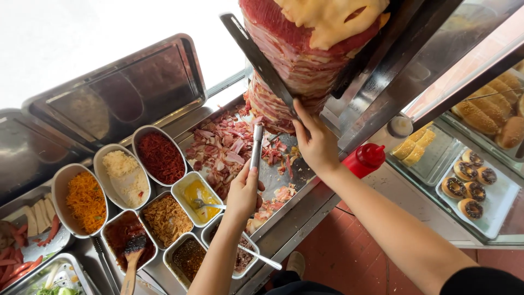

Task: Slicing thin strips of meat from a vertical rotisserie spit using a large knife and tongs.

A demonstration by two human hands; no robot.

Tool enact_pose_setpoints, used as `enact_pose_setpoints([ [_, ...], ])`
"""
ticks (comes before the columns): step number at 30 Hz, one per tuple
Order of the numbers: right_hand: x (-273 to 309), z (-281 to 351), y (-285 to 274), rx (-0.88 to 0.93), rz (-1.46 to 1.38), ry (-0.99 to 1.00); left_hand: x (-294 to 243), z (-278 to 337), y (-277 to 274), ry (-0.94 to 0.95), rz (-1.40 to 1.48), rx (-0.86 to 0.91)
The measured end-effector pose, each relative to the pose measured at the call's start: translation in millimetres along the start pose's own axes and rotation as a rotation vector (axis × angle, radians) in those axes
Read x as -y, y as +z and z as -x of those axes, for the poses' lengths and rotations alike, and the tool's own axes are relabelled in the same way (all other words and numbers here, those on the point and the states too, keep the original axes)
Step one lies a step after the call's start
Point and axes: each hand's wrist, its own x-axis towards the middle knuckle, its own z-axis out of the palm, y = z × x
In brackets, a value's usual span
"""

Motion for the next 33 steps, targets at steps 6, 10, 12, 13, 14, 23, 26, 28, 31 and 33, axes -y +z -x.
enact_pose_setpoints([
  [6, -39.8, 104.3, -26.2, 0.036, 0.061, 0.084, 4.2, -2.9, -1.8, 0.004, -0.022, 0.018],
  [10, -28.9, 43.4, -11.0, -0.016, 0.099, 0.041, 2.0, 1.6, 1.2, -0.023, -0.004, 0.019],
  [12, -16.8, 6.4, 2.1, 0.000, 0.098, -0.030, 0.8, 0.3, 2.0, -0.015, -0.005, 0.014],
  [13, -18.5, 18.4, 4.2, -0.001, 0.097, -0.028, 1.1, 0.1, -0.1, -0.016, -0.008, 0.013],
  [14, -21.2, 29.1, 6.2, 0.017, 0.051, 0.003, 1.3, -0.7, -1.2, -0.019, -0.019, 0.008],
  [23, -20.2, 75.3, -16.7, 0.053, 0.141, 0.082, 2.4, -8.1, -6.8, -0.017, 0.086, -0.051],
  [26, -4.2, 30.1, 2.5, 0.056, 0.091, 0.063, 3.5, -15.3, -4.0, -0.005, 0.072, -0.038],
  [28, -6.0, 35.8, 10.6, 0.089, 0.053, 0.082, 1.8, -15.9, -1.6, 0.005, 0.052, -0.029],
  [31, -15.7, 85.1, 8.6, 0.061, 0.093, 0.092, -0.1, -14.1, -3.4, -0.004, 0.029, -0.038],
  [33, -11.3, 117.5, -18.1, 0.121, 0.052, 0.203, 8.7, -12.4, -3.5, -0.027, 0.061, -0.014],
])
